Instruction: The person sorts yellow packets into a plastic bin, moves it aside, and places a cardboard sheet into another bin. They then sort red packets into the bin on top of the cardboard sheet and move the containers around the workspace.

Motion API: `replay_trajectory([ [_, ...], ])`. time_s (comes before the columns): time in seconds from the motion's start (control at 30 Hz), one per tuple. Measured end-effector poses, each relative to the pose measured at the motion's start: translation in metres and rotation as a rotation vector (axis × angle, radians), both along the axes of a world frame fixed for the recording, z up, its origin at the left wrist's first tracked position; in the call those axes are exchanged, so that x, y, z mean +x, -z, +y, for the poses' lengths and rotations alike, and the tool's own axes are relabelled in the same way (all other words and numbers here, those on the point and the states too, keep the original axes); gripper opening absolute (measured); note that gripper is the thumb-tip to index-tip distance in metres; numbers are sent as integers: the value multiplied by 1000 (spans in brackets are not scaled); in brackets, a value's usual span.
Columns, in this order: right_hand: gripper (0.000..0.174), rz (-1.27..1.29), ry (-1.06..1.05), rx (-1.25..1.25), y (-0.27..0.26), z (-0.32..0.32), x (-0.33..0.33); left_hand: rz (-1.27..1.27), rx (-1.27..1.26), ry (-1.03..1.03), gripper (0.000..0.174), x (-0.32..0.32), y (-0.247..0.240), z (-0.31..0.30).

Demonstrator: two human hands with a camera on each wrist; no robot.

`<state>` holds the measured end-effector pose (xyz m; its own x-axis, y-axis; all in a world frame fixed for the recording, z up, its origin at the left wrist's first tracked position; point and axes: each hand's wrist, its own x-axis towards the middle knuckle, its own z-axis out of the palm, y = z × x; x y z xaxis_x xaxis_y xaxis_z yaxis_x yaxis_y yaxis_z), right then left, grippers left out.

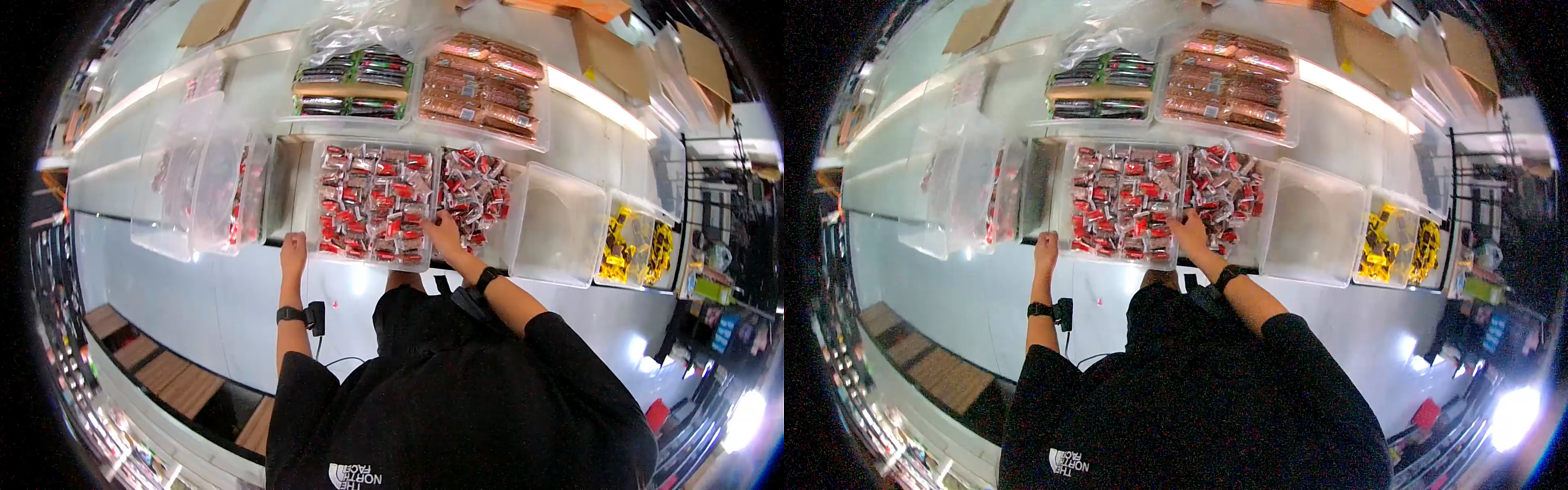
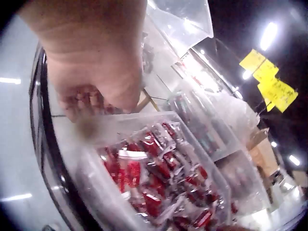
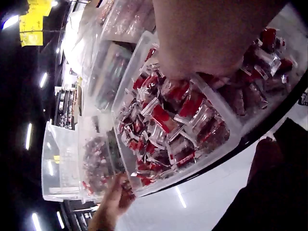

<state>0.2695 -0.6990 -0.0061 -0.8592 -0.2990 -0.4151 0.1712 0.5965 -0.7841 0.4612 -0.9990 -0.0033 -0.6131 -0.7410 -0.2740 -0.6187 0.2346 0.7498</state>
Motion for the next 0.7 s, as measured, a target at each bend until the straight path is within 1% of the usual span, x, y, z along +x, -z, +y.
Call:
replay_trajectory([
  [0.03,36,-38,-26,-4,1,-2,-2,104,237,-25,35,-8,14,-7],
  [0.07,36,-75,-51,-12,1,-4,-5,110,241,-5,35,-18,13,-11],
  [0.1,38,-54,-96,49,-2,-4,-8,49,287,-65,34,-27,15,-12],
  [0.13,38,-51,-76,50,-5,-4,-7,-18,333,-127,33,-34,16,-13],
  [0.2,36,139,-172,-4,-10,-2,-6,-11,291,-91,33,-38,13,-11],
  [0.23,30,75,-166,-24,-33,-5,-7,14,171,-58,32,-33,6,-8],
  [0.27,30,76,-151,-19,-39,-6,-4,33,55,-29,32,-23,-3,-2],
  [0.33,26,166,-187,-197,-48,-9,0,16,310,-169,30,5,-22,4],
  [0.4,24,169,-247,-258,-73,-9,9,54,384,-305,30,35,-40,16],
  [0.43,23,125,-295,-242,-87,-6,13,65,225,-254,30,47,-59,26],
  [0.47,23,88,-227,-370,-118,-4,19,79,69,-201,30,58,-75,39],
  [0.53,24,11,-309,-387,-112,15,22,8,-515,35,30,100,-50,30],
  [0.57,24,13,-323,-398,-122,27,19,66,-206,-124,30,95,-73,47],
  [0.6,24,12,-341,-412,-132,39,15,114,103,-280,30,84,-111,69],
  [0.63,23,58,-355,-386,-123,52,13,119,104,-273,30,72,-133,86],
  [0.67,23,64,-350,-388,-125,64,7,136,65,-229,30,59,-152,102],
  [0.7,23,70,-312,-353,-129,81,1,152,24,-186,31,48,-161,118],
])
